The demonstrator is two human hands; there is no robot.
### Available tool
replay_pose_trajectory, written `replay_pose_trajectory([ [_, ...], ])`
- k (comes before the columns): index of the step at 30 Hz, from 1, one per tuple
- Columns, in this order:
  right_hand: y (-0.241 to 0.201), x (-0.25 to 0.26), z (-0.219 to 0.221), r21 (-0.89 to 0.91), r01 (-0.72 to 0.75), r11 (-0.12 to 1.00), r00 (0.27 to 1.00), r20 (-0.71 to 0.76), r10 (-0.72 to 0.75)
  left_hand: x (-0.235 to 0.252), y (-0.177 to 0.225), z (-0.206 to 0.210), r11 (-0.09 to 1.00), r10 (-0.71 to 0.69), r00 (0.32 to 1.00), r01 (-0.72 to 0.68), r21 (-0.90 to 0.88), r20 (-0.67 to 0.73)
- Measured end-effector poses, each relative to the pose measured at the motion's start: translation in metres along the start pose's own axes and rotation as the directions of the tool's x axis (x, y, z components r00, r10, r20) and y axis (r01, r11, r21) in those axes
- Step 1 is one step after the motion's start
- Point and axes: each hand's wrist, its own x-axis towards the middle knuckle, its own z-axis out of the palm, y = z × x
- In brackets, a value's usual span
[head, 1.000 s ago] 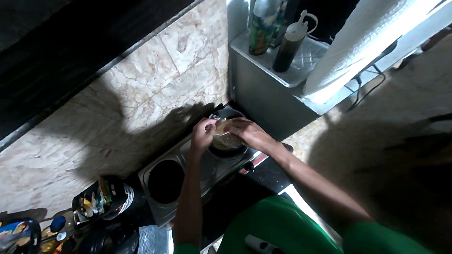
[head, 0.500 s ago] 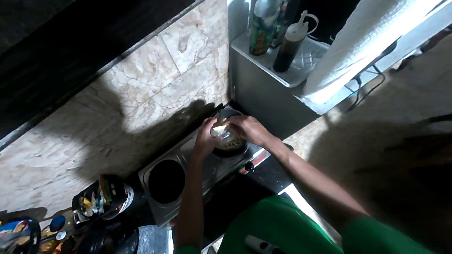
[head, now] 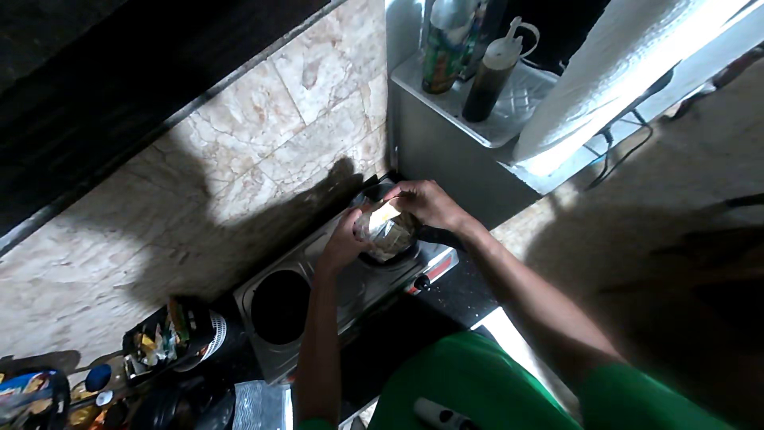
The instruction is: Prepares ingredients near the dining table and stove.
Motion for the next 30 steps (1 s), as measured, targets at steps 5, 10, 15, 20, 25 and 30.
replay_pose_trajectory([
  [5, 0.012, 0.036, -0.003, 0.082, -0.028, 0.996, 0.999, 0.045, 0.024, -0.003, 0.001, -0.001, 0.999, -0.035, 0.999, 0.035, -0.005, 0.017],
  [10, 0.01, 0.04, -0.005, 0.169, -0.034, 0.985, 0.999, 0.047, 0.026, -0.006, 0.003, -0.002, 0.997, -0.057, 0.998, 0.058, -0.044, 0.025],
  [15, 0.006, 0.044, -0.009, 0.189, -0.03, 0.981, 0.999, 0.047, 0.021, -0.01, 0.001, -0.011, 0.994, -0.081, 0.996, 0.083, -0.068, 0.035],
  [20, 0.004, 0.045, -0.011, 0.162, -0.032, 0.986, 0.999, 0.032, 0.027, -0.015, 0.0, -0.02, 0.996, -0.075, 0.997, 0.073, -0.057, -0.028],
  [25, 0.002, 0.045, -0.013, 0.12, -0.012, 0.993, 1.0, 0.018, 0.01, -0.016, -0.001, -0.026, 0.992, -0.103, 0.992, 0.098, -0.078, -0.069],
  [30, -0.004, 0.044, -0.018, 0.075, -0.019, 0.997, 1.0, -0.013, 0.02, -0.021, -0.006, -0.032, 0.99, -0.132, 0.983, 0.125, -0.06, -0.129],
])
